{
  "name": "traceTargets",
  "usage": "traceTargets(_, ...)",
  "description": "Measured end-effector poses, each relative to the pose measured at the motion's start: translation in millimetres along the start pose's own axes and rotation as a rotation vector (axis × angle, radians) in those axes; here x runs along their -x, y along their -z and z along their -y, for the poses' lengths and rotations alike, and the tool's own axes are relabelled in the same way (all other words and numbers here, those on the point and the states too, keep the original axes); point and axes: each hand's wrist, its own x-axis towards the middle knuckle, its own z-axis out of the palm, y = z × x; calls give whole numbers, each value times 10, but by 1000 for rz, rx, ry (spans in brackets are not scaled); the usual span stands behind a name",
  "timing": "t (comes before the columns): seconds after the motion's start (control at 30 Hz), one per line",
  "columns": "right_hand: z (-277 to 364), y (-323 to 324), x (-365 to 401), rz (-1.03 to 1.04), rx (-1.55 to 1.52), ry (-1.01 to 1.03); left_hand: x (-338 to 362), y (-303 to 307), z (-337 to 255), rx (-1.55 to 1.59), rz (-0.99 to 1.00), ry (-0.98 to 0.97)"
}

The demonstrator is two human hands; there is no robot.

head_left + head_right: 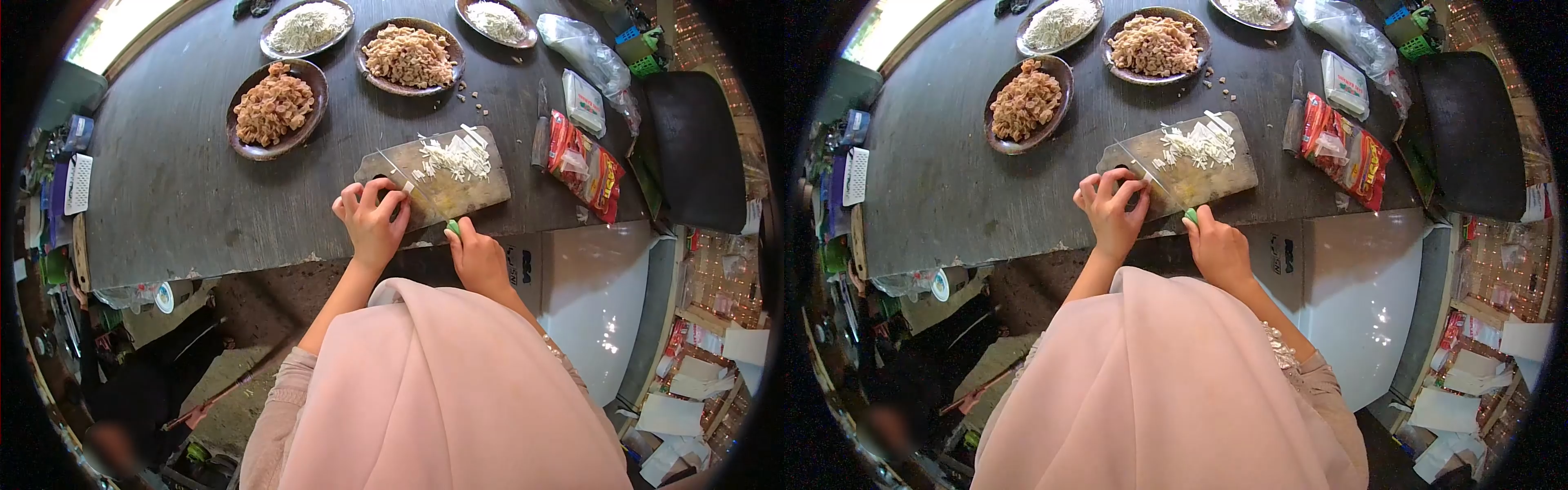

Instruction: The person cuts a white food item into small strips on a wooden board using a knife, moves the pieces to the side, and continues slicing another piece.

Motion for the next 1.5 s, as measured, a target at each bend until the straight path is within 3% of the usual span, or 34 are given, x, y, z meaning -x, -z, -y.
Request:
traceTargets(0.87, -117, -27, 57, 38, -25, -49, -51, -11, -48, 99, 21, 190)
traceTargets(1.5, -126, 17, 28, 28, 23, -1, -21, -43, -20, 167, -2, 195)
